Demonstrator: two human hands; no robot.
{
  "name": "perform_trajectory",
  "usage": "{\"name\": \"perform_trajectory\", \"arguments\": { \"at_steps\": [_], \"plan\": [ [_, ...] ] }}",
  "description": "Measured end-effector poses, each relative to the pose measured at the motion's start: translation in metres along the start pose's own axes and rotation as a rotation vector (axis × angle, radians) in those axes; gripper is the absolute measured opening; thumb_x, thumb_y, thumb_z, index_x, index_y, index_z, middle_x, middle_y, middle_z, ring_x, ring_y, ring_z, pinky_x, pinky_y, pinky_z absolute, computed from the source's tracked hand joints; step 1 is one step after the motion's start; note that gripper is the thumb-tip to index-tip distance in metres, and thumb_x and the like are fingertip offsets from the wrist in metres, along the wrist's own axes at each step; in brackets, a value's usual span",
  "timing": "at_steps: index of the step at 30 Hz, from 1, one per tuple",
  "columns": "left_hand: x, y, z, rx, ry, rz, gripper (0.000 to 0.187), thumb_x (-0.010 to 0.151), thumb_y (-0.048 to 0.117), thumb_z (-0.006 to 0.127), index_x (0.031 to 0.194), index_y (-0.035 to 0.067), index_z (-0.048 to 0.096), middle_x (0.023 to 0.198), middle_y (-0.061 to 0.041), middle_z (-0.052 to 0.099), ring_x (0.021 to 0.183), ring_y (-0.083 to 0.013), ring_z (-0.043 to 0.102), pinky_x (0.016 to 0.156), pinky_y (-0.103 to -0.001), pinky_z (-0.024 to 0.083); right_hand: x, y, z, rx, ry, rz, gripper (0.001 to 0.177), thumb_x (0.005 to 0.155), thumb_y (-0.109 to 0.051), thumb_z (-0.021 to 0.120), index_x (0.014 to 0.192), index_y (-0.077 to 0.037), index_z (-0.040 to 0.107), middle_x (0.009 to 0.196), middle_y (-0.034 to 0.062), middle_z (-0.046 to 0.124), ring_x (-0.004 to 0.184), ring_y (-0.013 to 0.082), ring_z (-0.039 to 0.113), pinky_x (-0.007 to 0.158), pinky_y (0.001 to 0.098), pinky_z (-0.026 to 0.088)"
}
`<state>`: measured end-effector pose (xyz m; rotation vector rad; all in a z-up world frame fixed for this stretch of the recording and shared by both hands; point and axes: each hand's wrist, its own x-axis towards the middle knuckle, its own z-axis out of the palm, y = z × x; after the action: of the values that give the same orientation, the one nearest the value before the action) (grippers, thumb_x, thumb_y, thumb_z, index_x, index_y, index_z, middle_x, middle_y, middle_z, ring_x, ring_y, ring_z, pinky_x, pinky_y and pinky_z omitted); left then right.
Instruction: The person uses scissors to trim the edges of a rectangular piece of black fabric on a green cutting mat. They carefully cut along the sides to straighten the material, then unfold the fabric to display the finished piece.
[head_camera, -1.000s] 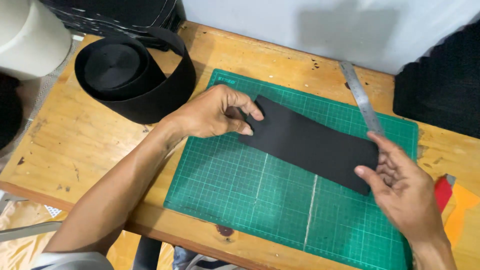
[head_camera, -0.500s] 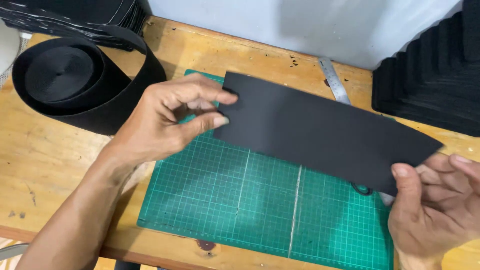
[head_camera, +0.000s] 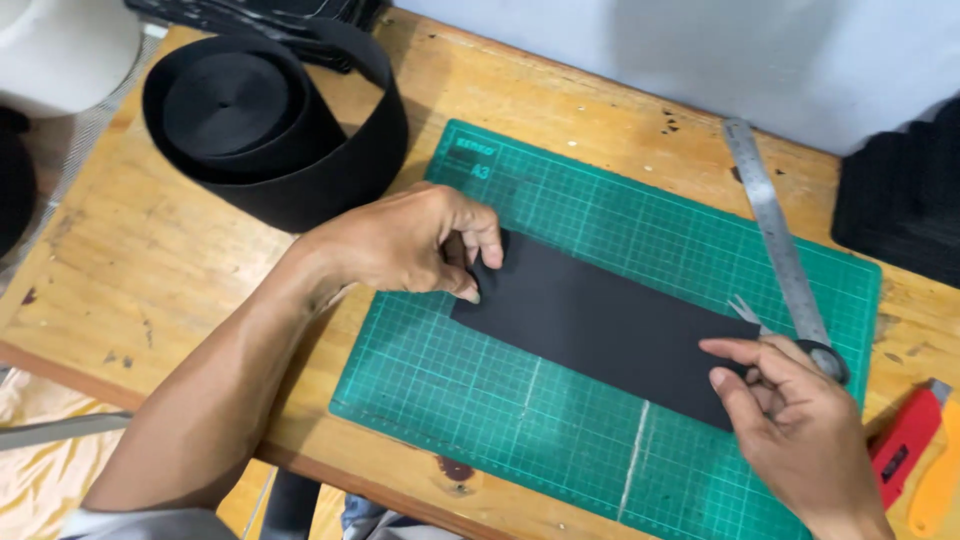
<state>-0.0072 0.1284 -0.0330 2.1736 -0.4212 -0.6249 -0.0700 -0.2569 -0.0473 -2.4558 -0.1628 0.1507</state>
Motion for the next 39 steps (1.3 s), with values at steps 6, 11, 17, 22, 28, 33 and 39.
{"name": "perform_trajectory", "arguments": {
  "at_steps": [6,11,17,22,28,33,39],
  "plan": [
    [-0.007,0.003,-0.003,0.123,-0.059,0.02,0.034,0.073,0.012,0.092,0.101,0.013,0.074,0.087,-0.002,0.074,0.08,-0.016,0.072,0.064,-0.033,0.056,0.0,-0.027,-0.004,-0.071,-0.086,0.269,0.025,0.091,-0.013,0.076,0.114,-0.009,0.083,0.085,0.0044,0.059,0.051,0.0178,0.038,0.054,0.036,0.035],
    [-0.007,-0.008,-0.001,0.177,-0.022,0.119,0.034,0.069,0.014,0.093,0.097,0.013,0.074,0.083,-0.002,0.073,0.079,-0.0168,0.071,0.064,-0.034,0.053,-0.007,-0.032,0.007,-0.172,-0.007,0.163,0.027,0.087,-0.016,0.082,0.113,-0.011,0.082,0.087,0.0046,0.065,0.063,0.0182,0.053,0.066,0.0333,0.046],
    [-0.013,-0.002,-0.001,0.261,-0.145,0.0,0.04,0.067,0.016,0.094,0.099,0.016,0.07,0.091,-0.003,0.074,0.082,-0.0202,0.072,0.063,-0.039,0.052,-0.011,-0.033,0.01,-0.268,-0.02,0.081,0.028,0.085,-0.017,0.082,0.113,-0.016,0.083,0.088,0.0033,0.068,0.067,0.0188,0.059,0.067,0.0323,0.05],
    [-0.025,-0.005,0.001,0.193,-0.158,0.011,0.038,0.066,0.017,0.094,0.096,0.018,0.07,0.084,0.0,0.075,0.075,-0.0163,0.073,0.063,-0.034,0.053,-0.003,-0.025,0.008,-0.36,-0.068,0.225,0.032,0.083,-0.018,0.084,0.115,-0.022,0.084,0.088,0.0013,0.07,0.071,0.0185,0.064,0.07,0.0339,0.05],
    [-0.039,-0.013,0.003,0.13,-0.105,0.113,0.029,0.075,0.014,0.09,0.098,0.017,0.073,0.078,0.003,0.076,0.071,-0.0128,0.074,0.058,-0.033,0.051,0.017,-0.031,0.005,-0.714,-0.504,0.579,0.051,0.082,-0.053,0.079,0.132,-0.055,0.069,0.113,-0.0113,0.074,0.091,0.0077,0.078,0.081,0.024,0.059],
    [-0.041,-0.023,0.011,0.153,-0.058,0.177,0.038,0.071,0.027,0.097,0.098,0.019,0.072,0.092,-0.002,0.053,0.089,-0.0208,0.054,0.064,-0.042,0.045,-0.007,0.011,0.012,-0.636,-0.325,0.437,0.046,0.082,-0.045,0.079,0.128,-0.046,0.076,0.095,-0.0028,0.069,0.06,0.0174,0.07,0.057,0.0304,0.053],
    [-0.044,-0.028,0.008,0.155,-0.021,0.313,0.029,0.075,0.023,0.09,0.098,0.011,0.078,0.125,-0.005,0.063,0.104,-0.0255,0.066,0.071,-0.045,0.052,-0.01,0.098,0.019,-0.571,-0.146,0.03,0.057,0.066,-0.038,0.087,0.122,-0.032,0.08,0.053,0.0044,0.073,0.061,0.0197,0.07,0.106,0.0342,0.048]
  ]
}}
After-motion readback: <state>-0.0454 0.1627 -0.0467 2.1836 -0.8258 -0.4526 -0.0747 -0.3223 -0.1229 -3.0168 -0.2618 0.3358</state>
